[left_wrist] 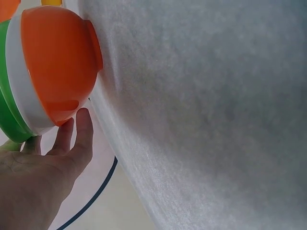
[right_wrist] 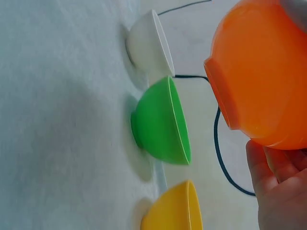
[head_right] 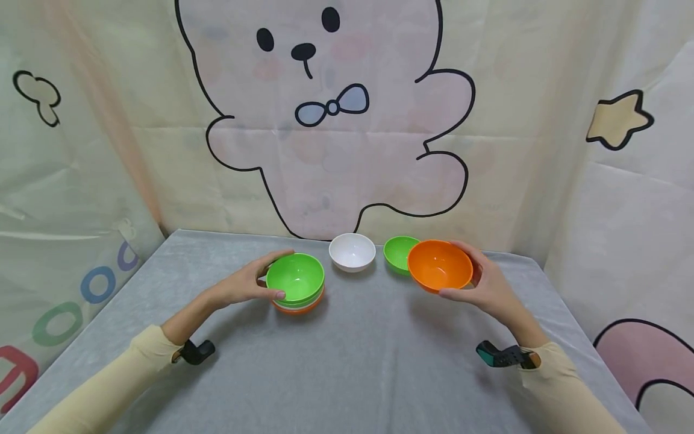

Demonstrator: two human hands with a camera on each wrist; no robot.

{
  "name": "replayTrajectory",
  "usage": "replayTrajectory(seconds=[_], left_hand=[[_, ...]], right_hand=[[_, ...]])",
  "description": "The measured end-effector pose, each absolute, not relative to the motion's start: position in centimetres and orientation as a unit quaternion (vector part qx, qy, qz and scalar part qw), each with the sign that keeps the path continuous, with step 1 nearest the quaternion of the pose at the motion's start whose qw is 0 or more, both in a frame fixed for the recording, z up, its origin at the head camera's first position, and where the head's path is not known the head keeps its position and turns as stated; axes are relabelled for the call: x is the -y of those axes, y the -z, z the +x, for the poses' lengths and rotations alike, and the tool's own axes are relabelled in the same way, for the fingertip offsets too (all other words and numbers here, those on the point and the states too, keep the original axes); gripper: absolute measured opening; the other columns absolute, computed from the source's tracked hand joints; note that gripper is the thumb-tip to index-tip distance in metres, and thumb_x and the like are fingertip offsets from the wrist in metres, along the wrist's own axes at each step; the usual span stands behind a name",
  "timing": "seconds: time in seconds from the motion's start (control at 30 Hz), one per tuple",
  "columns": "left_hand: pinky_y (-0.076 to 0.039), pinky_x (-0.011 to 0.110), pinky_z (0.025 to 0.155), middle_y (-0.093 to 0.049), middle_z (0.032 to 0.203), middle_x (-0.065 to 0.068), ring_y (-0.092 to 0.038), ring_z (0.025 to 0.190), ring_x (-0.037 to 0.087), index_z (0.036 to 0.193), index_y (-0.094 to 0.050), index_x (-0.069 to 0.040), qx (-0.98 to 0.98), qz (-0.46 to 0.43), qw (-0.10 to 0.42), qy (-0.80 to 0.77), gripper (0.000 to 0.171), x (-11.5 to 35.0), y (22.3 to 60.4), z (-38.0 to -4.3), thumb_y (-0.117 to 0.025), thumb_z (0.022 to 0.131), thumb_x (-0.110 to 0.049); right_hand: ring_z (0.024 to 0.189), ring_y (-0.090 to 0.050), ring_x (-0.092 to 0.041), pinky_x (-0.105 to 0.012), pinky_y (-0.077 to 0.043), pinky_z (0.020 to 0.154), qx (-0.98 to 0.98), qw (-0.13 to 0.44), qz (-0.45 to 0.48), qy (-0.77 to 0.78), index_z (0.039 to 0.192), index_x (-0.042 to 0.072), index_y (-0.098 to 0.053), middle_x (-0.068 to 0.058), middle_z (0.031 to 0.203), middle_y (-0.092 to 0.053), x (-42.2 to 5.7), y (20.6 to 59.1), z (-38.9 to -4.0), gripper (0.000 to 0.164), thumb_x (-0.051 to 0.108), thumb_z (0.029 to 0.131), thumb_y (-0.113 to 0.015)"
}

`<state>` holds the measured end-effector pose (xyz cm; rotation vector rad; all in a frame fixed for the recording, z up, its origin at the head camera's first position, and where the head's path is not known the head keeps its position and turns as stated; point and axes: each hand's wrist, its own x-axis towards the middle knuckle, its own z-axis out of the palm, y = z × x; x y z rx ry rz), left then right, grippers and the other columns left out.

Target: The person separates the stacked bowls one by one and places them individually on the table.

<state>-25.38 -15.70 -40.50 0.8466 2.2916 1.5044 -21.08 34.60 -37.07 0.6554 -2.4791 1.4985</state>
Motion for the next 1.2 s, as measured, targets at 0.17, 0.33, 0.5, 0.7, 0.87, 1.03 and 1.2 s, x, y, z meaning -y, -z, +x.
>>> replayTrajectory(seconds=[0.17, 0.33, 0.5, 0.7, 0.87, 1.03, 1.2], left_hand=[[-0.047, 0.048, 0.101, -0.042, 0.15, 0.012, -0.045, 0.134, 0.036, 0.16, -0.03, -0.018, -0.794, 0.29, 0.136, -0.517, 0.09, 15.7, 40.5, -25.4, -0.082, 0.087, -0.024], [-0.047, 0.049, 0.101, -0.042, 0.15, 0.012, -0.044, 0.134, 0.036, 0.16, -0.03, -0.019, -0.796, 0.29, 0.136, -0.514, 0.09, 15.7, 40.4, -25.4, -0.082, 0.087, -0.025], [-0.046, 0.049, 0.102, -0.042, 0.15, 0.012, -0.044, 0.134, 0.036, 0.16, -0.03, -0.019, -0.796, 0.288, 0.137, -0.514, 0.09, 15.7, 40.6, -25.4, -0.082, 0.087, -0.024], [-0.046, 0.049, 0.102, -0.042, 0.15, 0.012, -0.045, 0.133, 0.036, 0.16, -0.031, -0.019, -0.797, 0.287, 0.137, -0.514, 0.09, 15.7, 40.7, -25.4, -0.083, 0.087, -0.024], [-0.046, 0.05, 0.102, -0.041, 0.15, 0.012, -0.044, 0.134, 0.037, 0.16, -0.031, -0.02, -0.798, 0.285, 0.138, -0.513, 0.09, 15.7, 40.7, -25.4, -0.083, 0.087, -0.025], [-0.045, 0.051, 0.102, -0.04, 0.151, 0.013, -0.043, 0.135, 0.038, 0.16, -0.03, -0.019, -0.798, 0.285, 0.137, -0.513, 0.09, 15.8, 40.7, -25.5, -0.082, 0.088, -0.025], [-0.045, 0.051, 0.103, -0.039, 0.152, 0.012, -0.042, 0.136, 0.038, 0.16, -0.03, -0.019, -0.797, 0.286, 0.137, -0.514, 0.09, 15.7, 40.6, -25.5, -0.082, 0.088, -0.024]], right_hand=[[0.114, -0.052, -0.017, -0.019, -0.052, 0.085, 0.837, 0.103, 0.209, -0.495, 0.151, 0.001, -0.041, -0.014, 0.137, -0.049, -36.0, 37.0, -20.5, 0.083, -0.013, 0.079, -0.081], [0.113, -0.052, -0.014, -0.016, -0.052, 0.084, 0.848, 0.118, 0.193, -0.478, 0.151, 0.0, -0.041, -0.01, 0.136, -0.05, -37.5, 37.1, -20.1, 0.083, -0.013, 0.079, -0.081], [0.113, -0.049, -0.009, -0.014, -0.05, 0.083, 0.86, 0.124, 0.169, -0.465, 0.153, 0.002, -0.039, 0.0, 0.137, -0.048, -39.4, 37.7, -19.8, 0.082, -0.009, 0.083, -0.079], [0.112, -0.05, -0.008, -0.013, -0.05, 0.083, 0.859, 0.127, 0.156, -0.471, 0.154, 0.004, -0.038, 0.006, 0.136, -0.049, -41.6, 38.6, -19.7, 0.079, -0.01, 0.086, -0.076], [0.109, -0.051, -0.007, -0.011, -0.048, 0.082, 0.862, 0.138, 0.139, -0.468, 0.153, 0.003, -0.039, 0.007, 0.132, -0.051, -43.2, 39.2, -19.7, 0.076, -0.01, 0.087, -0.075], [0.105, -0.051, -0.004, -0.01, -0.049, 0.08, 0.868, 0.133, 0.102, -0.467, 0.153, 0.005, -0.04, 0.009, 0.128, -0.051, -45.1, 39.5, -19.8, 0.072, -0.004, 0.091, -0.074], [0.103, -0.051, -0.001, -0.009, -0.048, 0.079, 0.866, 0.133, 0.078, -0.475, 0.156, 0.007, -0.037, 0.012, 0.127, -0.049, -47.2, 40.1, -19.7, 0.073, -0.001, 0.093, -0.073]])
